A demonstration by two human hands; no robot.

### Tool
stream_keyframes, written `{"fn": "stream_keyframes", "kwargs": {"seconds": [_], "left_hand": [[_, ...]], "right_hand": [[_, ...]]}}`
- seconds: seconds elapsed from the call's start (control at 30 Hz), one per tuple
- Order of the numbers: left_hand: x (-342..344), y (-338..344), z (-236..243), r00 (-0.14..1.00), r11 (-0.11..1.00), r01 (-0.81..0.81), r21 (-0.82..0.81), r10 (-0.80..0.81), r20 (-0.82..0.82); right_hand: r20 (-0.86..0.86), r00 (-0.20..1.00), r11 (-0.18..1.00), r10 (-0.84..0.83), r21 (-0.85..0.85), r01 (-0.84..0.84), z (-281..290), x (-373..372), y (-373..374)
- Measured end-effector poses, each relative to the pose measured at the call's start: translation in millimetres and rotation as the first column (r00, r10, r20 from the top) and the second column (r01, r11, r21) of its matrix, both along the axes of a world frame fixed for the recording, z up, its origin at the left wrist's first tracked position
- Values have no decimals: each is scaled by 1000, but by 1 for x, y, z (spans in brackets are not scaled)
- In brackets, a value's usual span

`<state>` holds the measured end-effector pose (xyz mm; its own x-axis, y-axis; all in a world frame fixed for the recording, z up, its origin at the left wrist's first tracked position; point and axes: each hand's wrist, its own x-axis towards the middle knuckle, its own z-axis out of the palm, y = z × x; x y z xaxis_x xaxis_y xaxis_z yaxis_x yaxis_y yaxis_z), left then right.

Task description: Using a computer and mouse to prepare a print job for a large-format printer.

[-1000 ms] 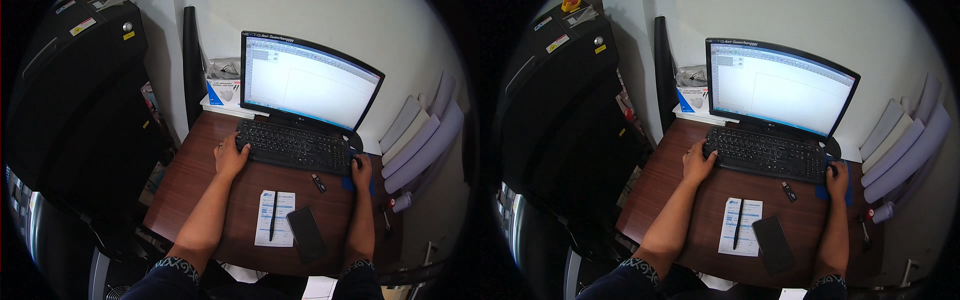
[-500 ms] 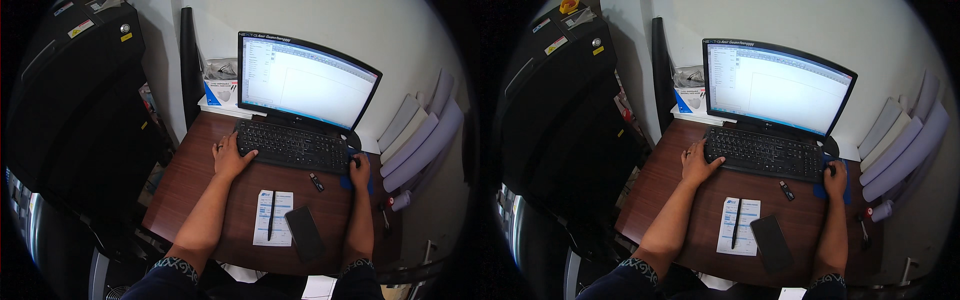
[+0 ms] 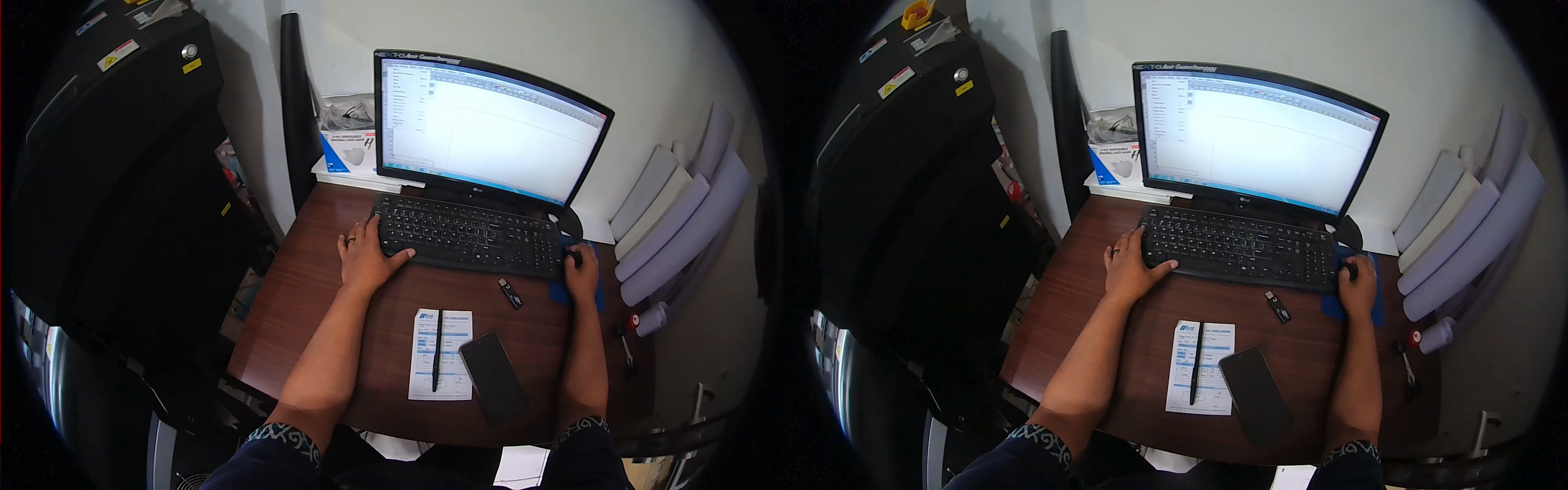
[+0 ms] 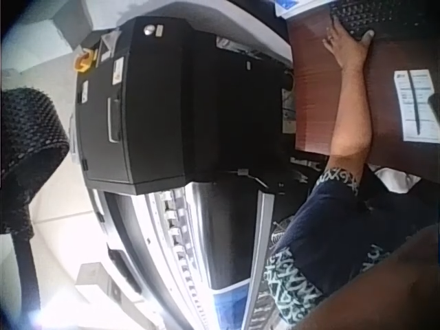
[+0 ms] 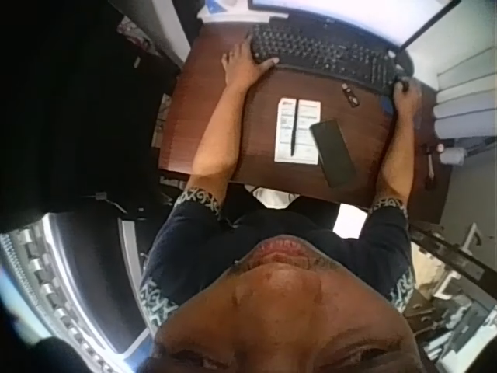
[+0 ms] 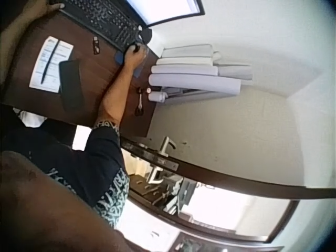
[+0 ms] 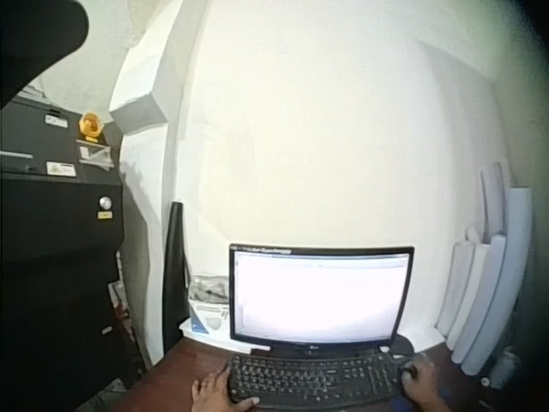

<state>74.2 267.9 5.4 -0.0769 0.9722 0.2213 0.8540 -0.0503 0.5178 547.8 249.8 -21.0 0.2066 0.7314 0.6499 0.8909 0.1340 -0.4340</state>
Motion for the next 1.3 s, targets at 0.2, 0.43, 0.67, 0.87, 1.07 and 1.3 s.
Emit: {"fn": "stream_keyframes", "kwargs": {"seconds": [0.2,0.43,0.67,0.87,1.07,1.3], "left_hand": [[1,0,-4,999,1000,-16,27,17,-40],[1,1,-5,998,999,-27,22,28,-60],[0,3,-5,999,999,-22,30,23,-40],[-5,3,-4,999,999,-35,21,36,-14],[3,8,-1,1000,999,-22,27,22,10],[-12,11,0,988,999,-40,-30,35,-149]], "right_hand": [[-5,998,998,-61,32,61,1,-2,1],[-6,999,998,-51,44,51,1,-4,1],[-19,998,997,-58,41,59,4,-7,-1],[-21,999,999,-33,22,34,2,-7,1],[25,1000,999,-12,53,10,2,4,-8],[271,959,990,80,91,-108,24,-45,-10]]}}
